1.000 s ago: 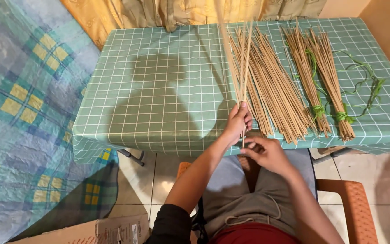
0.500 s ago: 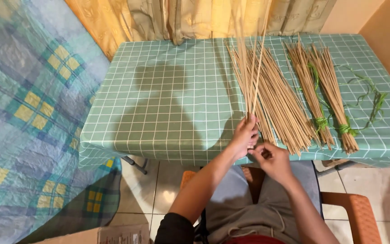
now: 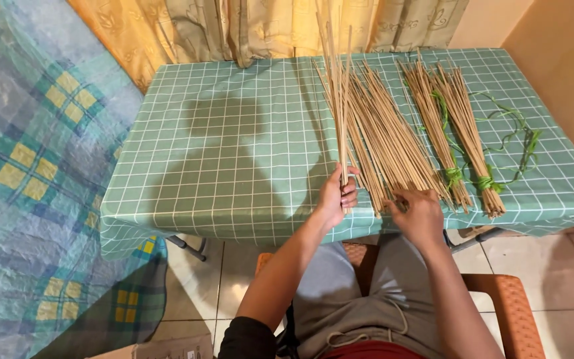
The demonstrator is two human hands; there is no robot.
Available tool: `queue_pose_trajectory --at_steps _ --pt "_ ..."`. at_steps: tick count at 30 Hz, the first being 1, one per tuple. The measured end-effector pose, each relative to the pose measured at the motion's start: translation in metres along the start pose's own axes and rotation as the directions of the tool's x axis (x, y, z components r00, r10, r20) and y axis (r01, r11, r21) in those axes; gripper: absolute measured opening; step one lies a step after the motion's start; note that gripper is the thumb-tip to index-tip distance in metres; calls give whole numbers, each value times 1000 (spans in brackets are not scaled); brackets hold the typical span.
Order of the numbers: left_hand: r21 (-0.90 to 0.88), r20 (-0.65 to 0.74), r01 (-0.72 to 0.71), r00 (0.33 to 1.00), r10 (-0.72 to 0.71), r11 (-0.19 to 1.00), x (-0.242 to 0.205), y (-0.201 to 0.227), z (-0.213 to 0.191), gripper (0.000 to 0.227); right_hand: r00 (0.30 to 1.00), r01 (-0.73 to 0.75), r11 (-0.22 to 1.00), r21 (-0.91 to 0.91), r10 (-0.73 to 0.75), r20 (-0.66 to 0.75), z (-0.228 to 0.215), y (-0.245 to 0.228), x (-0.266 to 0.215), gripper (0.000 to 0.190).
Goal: Sorting and aligning thin wooden sticks on a table to form bundles.
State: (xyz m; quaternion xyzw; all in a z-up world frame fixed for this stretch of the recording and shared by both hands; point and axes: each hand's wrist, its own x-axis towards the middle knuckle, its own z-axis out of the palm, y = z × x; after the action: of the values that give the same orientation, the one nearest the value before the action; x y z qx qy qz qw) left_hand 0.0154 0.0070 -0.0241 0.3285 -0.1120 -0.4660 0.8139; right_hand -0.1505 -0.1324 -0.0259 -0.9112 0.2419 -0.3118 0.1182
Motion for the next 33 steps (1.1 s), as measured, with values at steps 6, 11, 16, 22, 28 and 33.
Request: queue_pose_trajectory --at_steps 6,11,16,22,28,33 --pt "-30 -15 -19 1000 18 999 1 -3 -3 48 1000 -3 1000 4 3 20 7 6 12 25" --pt "-41 -11 -21 1000 20 999 0 -6 -2 47 996 26 983 -179 -40 -77 -2 0 21 30" --pt "-49 -12 -24 1000 23 999 -1 -4 1 46 992 -73 986 -148 87 92 10 22 21 36" --pt "-66 -14 -34 999 33 997 1 -9 -4 47 971 -180 982 64 167 171 -10 10 31 38" --pt "-16 -17 -67 998 66 998 3 -12 -2 49 974 -226 936 269 209 91 -39 -34 15 50" --pt "-8 43 -104 994 104 995 4 -18 11 50 991 -46 747 663 120 -66 13 -43 -16 47"
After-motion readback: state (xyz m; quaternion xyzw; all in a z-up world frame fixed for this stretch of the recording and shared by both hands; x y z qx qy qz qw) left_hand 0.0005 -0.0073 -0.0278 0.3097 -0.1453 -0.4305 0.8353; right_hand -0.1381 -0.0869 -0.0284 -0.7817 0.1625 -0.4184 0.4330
